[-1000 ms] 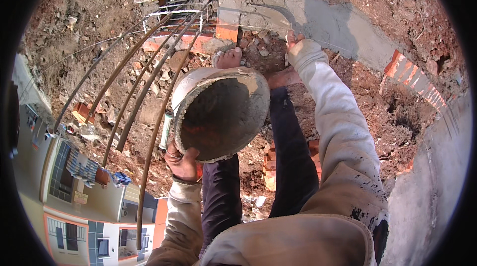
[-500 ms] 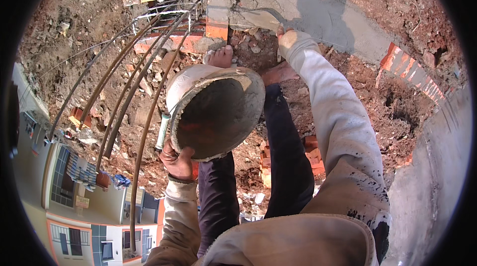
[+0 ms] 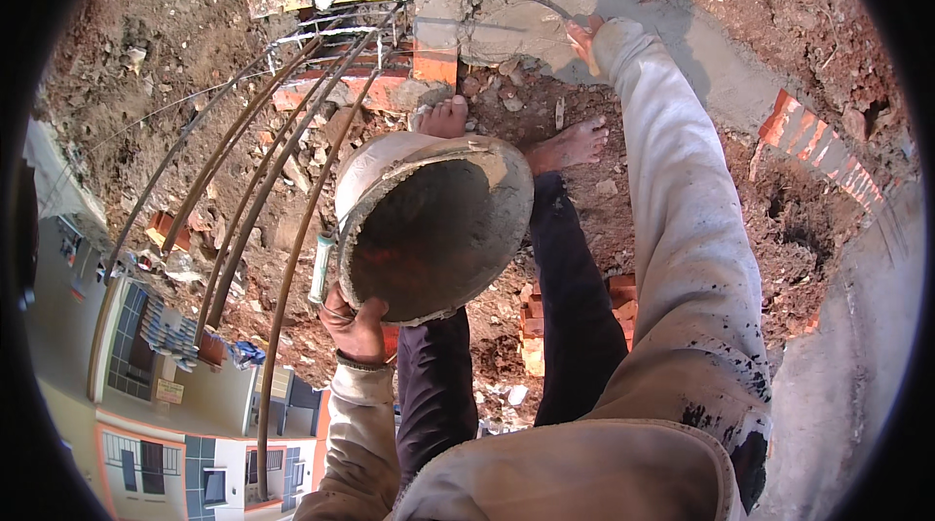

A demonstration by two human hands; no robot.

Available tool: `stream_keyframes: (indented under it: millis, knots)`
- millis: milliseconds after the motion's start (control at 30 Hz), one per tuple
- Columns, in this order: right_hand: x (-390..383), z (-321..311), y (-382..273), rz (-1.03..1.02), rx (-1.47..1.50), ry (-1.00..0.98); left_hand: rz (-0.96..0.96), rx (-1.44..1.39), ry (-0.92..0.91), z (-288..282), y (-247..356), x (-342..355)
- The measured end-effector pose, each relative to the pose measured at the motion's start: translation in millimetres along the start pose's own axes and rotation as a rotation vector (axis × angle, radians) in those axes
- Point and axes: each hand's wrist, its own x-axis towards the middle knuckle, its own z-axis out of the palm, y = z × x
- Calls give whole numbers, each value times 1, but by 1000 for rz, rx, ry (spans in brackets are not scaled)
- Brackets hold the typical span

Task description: The person scoops cement from a bucket using a trowel and spreads it on the ground. They then place red bricks onto the cement, tapping them into position to form a straight line.

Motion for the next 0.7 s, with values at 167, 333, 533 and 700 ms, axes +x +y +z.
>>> stream_keyframes:
  millis: [167, 333, 533, 700]
  knots:
    - [-63, 48, 8, -76, -68, 299, -32, -49, -25, 1, 0, -3]
    - [-66, -17, -58, -76, -99, -46, -59, -137, -9, 7, 4, -7]
    - [-25, 30, -19, -45, -111, 339, -35, -120, -35, 8, 12, -8]
    - [-53, 28, -31, -273, -224, 182, -31, -133, -52, 15, 12, -10]
